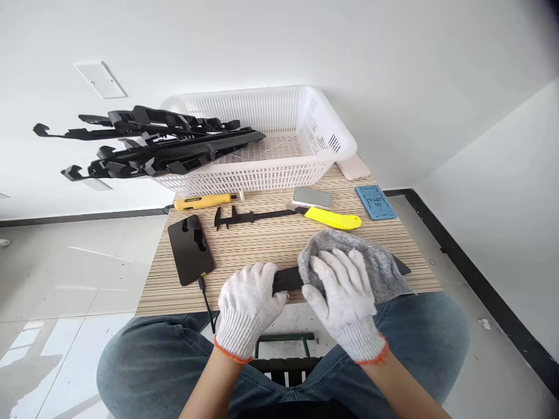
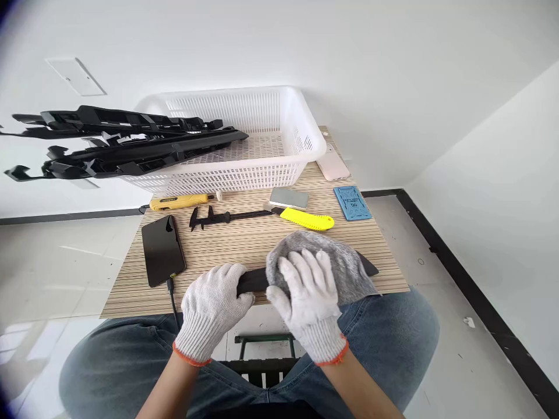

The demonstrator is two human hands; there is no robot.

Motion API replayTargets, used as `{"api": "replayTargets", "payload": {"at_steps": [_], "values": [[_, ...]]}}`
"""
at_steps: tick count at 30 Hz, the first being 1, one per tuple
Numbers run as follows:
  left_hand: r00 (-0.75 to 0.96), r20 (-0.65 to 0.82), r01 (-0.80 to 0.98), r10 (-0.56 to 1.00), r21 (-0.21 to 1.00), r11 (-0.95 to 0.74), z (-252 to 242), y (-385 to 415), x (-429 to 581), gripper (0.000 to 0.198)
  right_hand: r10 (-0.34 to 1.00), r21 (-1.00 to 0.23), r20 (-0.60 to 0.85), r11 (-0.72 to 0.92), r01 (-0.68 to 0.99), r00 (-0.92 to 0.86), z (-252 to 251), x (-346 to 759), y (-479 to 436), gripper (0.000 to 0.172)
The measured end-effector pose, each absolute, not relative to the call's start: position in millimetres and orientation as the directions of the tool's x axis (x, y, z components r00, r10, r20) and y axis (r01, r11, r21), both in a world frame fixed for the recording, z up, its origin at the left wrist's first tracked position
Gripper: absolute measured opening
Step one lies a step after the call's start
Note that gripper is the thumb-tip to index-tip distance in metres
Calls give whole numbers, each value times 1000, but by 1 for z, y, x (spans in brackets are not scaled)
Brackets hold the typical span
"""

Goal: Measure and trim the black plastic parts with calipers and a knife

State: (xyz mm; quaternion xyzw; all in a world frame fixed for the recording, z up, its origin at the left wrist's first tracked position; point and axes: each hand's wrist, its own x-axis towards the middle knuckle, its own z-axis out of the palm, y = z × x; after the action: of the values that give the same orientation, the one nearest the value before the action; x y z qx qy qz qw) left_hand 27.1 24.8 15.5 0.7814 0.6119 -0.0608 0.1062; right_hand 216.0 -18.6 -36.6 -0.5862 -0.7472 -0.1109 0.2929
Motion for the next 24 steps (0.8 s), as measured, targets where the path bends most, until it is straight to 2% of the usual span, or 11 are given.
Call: {"api": "replayTargets", "payload": {"at_steps": [7,12,14,19,24], "values": [[204,-264,978,943,86,-188,20,27,29,13,776,-78,629,137,988,-58,-47,277,-23,40],[197,-290,980,937,79,-181,20,28,29,16,776,-141,616,-59,988,134,-59,309,-27,41],[206,-275,978,939,74,-193,19,27,28,16,776,-175,605,-89,981,178,-62,316,-27,40],[246,-250,969,936,65,-237,17,28,27,15,791,-211,587,-54,976,171,-53,309,-22,34],[250,-250,968,935,51,-246,16,28,27,14,812,-151,584,94,984,12,-32,271,-13,30]]}}
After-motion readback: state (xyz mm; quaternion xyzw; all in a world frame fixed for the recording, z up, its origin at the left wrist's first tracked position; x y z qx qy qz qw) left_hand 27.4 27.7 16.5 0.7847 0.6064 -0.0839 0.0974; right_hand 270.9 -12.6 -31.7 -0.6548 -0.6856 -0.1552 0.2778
